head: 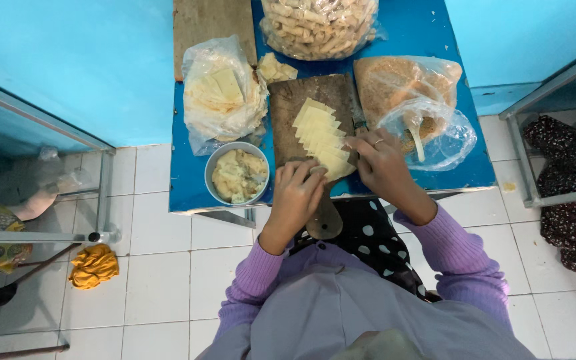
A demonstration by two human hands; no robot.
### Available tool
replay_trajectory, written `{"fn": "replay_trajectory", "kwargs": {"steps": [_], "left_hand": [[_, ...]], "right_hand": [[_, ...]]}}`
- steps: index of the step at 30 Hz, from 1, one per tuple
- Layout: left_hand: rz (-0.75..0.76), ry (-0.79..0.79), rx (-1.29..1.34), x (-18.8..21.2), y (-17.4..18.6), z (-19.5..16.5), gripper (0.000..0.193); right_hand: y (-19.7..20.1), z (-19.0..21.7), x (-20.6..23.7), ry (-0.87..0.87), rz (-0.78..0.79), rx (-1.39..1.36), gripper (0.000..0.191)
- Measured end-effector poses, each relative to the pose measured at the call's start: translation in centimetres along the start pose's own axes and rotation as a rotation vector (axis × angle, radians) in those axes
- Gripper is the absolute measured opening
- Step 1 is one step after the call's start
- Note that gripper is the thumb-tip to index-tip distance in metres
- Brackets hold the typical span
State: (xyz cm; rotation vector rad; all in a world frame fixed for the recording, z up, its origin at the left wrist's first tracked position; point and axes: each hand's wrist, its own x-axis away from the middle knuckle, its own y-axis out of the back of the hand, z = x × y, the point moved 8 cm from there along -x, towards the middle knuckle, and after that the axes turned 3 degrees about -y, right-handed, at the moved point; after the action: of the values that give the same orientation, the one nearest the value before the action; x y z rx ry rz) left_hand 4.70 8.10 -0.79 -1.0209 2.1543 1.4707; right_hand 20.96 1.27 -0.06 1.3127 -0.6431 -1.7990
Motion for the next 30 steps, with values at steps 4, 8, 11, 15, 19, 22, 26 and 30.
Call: {"fn": "replay_trajectory", "kwargs": {"steps": [4, 8, 11, 15, 19, 22, 26, 30], "left_hand": [[0.023, 0.017, 0.020, -0.2, -0.4, 0.3, 0.023], [0.041, 0.029, 0.021, -0.2, -0.8, 0.5, 0.022], [0.048, 0.032, 0.014, -0.1, -0.9, 0.6, 0.021], [0.039, 0.036, 0.023, 0.0, -1.1, 0.8, 0.025], [0.022, 0.035, 0.034, 0.1, -1.3, 1.1, 0.029], [0.012, 0.044, 0.056, 0.2, -1.1, 1.1, 0.028], [-0.007, 0.051, 0.091, 0.1, -0.5, 1.0, 0.034], [0.025, 0.066, 0.129, 0.1, -0.2, 1.0, 0.033]], "right_hand": [[-0.5, -0.1, 0.0, 0.025, 0.040, 0.159, 0.042], [-1.2, -0.3, -0.3, 0.067, 0.049, 0.207, 0.033], [-1.5, -1.2, -0.8, 0.026, 0.083, 0.159, 0.026], [-1.6, -2.3, -1.7, -0.006, 0.102, -0.052, 0.029], [-2.6, -2.4, -1.6, -0.026, 0.134, -0.307, 0.038], [-3.6, -2.3, -1.4, -0.052, 0.145, -0.402, 0.040], [-4.0, -2.6, -1.0, -0.082, 0.156, -0.463, 0.040], [-4.2, -3.5, -0.8, -0.146, 0.178, -0.512, 0.040]]}}
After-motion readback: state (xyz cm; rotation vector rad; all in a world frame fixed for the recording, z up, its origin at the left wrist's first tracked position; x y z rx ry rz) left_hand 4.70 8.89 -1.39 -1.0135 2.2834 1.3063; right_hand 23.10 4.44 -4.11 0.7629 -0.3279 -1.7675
